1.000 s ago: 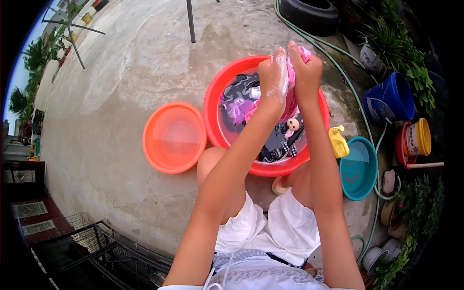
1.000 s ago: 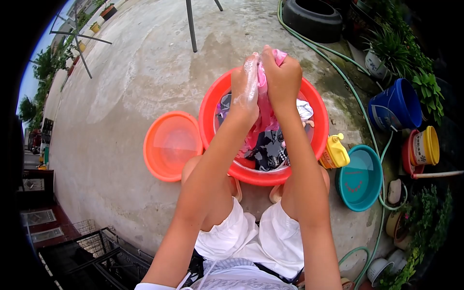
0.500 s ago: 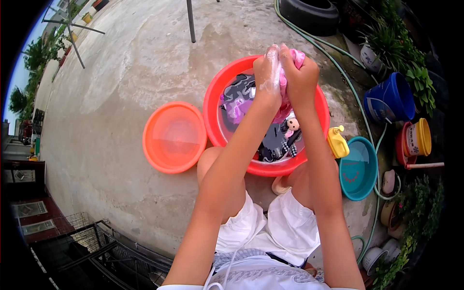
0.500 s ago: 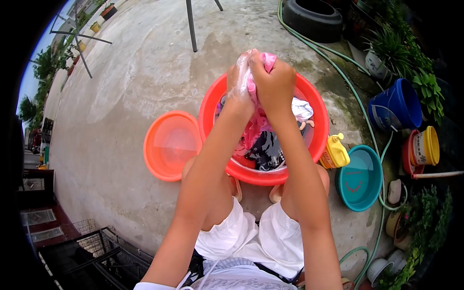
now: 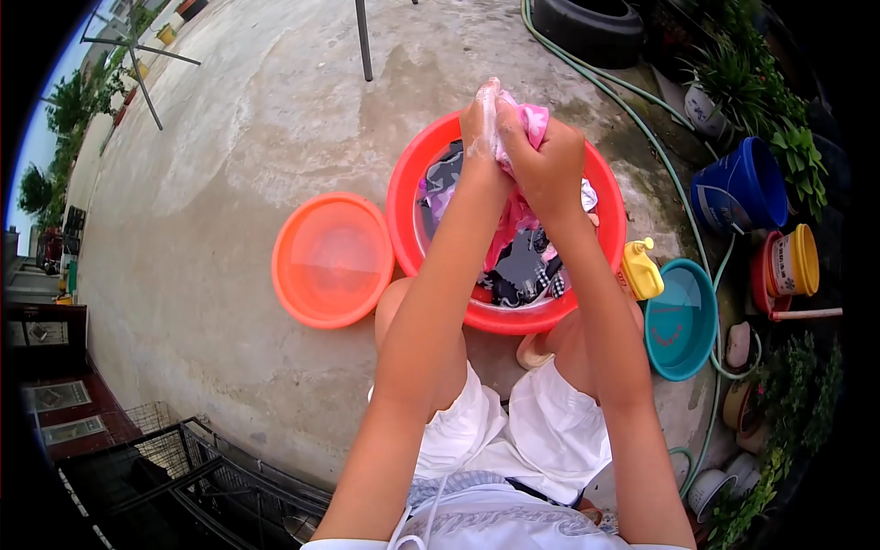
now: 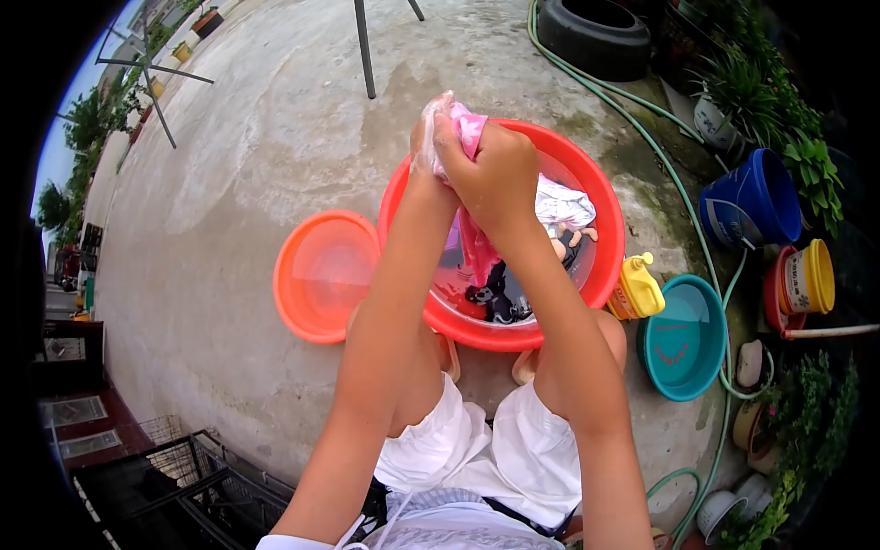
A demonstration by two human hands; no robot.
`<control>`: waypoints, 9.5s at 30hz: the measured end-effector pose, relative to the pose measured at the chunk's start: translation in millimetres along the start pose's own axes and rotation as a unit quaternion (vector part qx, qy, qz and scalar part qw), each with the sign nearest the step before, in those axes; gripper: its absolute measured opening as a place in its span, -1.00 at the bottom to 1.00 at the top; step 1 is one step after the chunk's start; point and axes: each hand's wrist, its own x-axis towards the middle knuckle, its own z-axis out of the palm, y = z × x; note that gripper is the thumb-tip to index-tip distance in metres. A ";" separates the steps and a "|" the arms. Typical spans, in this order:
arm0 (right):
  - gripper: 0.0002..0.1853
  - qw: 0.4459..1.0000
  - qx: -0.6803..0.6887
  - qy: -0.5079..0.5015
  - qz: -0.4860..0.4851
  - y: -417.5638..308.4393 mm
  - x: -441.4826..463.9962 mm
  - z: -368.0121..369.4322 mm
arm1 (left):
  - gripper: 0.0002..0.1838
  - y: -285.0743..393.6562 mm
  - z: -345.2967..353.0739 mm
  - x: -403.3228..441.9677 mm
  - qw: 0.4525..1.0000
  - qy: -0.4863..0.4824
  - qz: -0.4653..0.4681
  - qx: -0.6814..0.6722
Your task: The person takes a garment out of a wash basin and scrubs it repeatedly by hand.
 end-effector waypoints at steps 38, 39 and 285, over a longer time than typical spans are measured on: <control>-0.60 0.999 0.022 0.008 0.025 -3.6 5.6 -8.8 | -0.67 -6.0 11.7 -5.4 0.999 -0.002 -0.036 0.032; -0.62 1.000 0.009 0.006 -0.008 0.4 2.1 -3.7 | -0.68 -2.2 9.3 -1.8 0.998 0.015 -0.046 0.036; -0.62 0.989 0.127 0.058 0.048 14.7 10.8 0.3 | -0.76 -15.6 22.3 -18.3 0.999 0.039 -0.009 -0.029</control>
